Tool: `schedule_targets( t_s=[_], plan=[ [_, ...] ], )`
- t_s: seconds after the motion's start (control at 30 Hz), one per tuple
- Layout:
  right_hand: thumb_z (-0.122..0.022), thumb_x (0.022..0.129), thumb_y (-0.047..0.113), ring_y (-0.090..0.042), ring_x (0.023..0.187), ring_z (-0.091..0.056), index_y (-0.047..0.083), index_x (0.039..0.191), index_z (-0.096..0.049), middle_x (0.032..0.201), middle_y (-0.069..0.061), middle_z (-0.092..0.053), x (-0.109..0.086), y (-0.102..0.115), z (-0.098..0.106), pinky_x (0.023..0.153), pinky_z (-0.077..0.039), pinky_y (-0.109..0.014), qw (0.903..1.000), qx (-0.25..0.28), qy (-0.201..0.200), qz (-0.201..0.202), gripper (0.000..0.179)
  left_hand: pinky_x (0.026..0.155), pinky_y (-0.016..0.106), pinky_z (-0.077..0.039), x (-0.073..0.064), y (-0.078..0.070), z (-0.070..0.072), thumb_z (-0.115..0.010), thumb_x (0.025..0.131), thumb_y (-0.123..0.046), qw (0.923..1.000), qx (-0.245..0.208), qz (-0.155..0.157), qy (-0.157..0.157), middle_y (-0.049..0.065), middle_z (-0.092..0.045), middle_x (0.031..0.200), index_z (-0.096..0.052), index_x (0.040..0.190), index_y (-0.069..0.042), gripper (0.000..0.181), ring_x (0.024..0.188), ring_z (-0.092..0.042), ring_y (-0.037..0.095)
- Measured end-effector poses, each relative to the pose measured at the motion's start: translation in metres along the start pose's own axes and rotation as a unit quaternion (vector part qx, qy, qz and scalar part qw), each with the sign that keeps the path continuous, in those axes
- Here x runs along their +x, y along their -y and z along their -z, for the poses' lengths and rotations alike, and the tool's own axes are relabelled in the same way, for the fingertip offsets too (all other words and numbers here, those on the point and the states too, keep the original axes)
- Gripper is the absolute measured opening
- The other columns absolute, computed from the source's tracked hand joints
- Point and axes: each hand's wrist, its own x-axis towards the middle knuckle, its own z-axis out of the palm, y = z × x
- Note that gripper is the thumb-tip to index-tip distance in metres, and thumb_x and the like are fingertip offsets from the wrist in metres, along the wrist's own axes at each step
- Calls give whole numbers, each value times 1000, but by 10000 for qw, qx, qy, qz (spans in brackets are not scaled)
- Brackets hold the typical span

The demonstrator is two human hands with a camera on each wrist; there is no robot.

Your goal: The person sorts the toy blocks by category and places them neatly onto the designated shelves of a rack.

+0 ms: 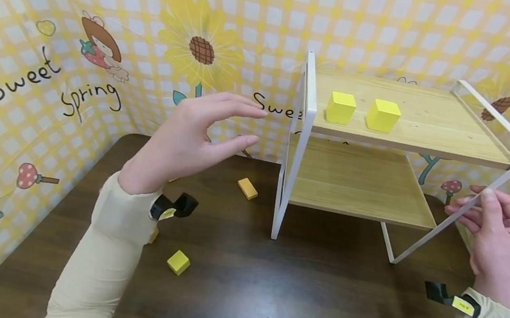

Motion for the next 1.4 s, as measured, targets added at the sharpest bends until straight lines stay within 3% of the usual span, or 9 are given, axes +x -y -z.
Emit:
schedule_targets(
  t_s=[0.23,0.63,0.83,1.17,1.4],
  plan=[
    [-66,99,8,-23,58,-72,-19,105,-65,76,-18,-71,-1,0,0,59,-57,-29,10000,-26,-10,6,28,90,31,-49,-18,15,-9,-79,91,-16,9991,305,41,291,-6,-69,122,-75,123,-13,32,108,-63,10],
    [-67,99,10,-22,58,-72,-20,107,-64,76,-18,-71,-1,0,0,60,-58,-28,9999,-108,-33,-64,31,103,37,-45,-52,29,-18,-74,96,-33,9879,834,720,1092,-6,-65,130,-72,125,-22,32,125,-58,13],
    [-65,100,10,-22,59,-72,-20,108,-63,77,-17,-71,-2,-1,0,60,-58,-28,9998,-199,-37,-65,32,101,38,-47,-68,35,-21,-73,96,-36,9806,1053,953,1351,-9,-67,127,-71,127,-22,34,123,-59,13],
    [-65,100,10,-22,60,-72,-19,107,-65,77,-17,-71,-1,0,1,60,-57,-28,9998,-219,-25,-13,30,102,40,-47,-93,43,-27,-70,97,-38,9685,940,1420,1816,-6,-65,130,-70,129,-21,36,122,-60,14],
    [-66,99,9,-22,59,-72,-20,107,-64,77,-18,-71,0,0,1,60,-57,-29,9999,-135,7,-9,30,101,40,-48,-114,50,-37,-71,97,-38,9631,855,1578,2005,-6,-66,128,-70,128,-18,37,120,-61,15]
  ],
)
